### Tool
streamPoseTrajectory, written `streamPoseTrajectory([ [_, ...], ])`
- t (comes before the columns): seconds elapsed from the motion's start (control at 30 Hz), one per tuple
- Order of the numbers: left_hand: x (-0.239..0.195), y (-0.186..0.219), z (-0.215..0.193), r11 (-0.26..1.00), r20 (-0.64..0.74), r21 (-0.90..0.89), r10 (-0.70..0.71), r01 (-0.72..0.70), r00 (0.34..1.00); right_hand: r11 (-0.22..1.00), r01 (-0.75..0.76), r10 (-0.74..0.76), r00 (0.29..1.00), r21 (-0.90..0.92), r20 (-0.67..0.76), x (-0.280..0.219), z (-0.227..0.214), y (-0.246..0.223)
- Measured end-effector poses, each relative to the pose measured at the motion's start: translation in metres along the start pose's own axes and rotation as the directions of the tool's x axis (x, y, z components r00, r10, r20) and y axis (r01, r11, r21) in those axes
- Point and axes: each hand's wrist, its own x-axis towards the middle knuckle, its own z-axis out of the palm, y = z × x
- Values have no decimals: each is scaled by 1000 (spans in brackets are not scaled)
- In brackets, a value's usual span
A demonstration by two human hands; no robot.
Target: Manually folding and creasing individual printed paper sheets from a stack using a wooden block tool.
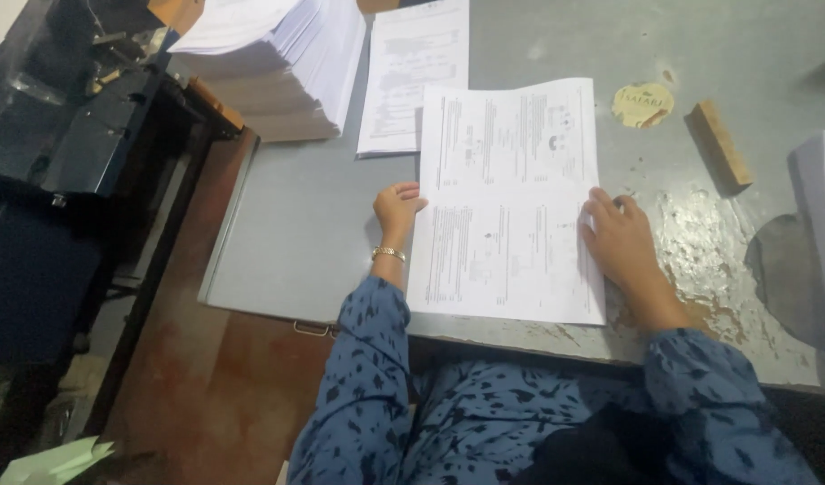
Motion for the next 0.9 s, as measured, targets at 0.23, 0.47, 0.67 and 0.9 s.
streamPoseTrajectory([
  [0.23,21,-19,0,998,66,-61,-1,5,998,996,90,-91,995,-17,-38,1,4,5],
  [0.47,10,4,-10,996,122,-30,-86,90,989,982,-117,45,910,151,413,16,-33,-6],
  [0.67,4,12,-17,989,164,-73,-117,131,979,969,-190,85,855,157,511,21,-41,-10],
  [0.9,7,-5,1,998,77,0,65,-65,995,966,-190,77,858,174,508,22,-41,-11],
])
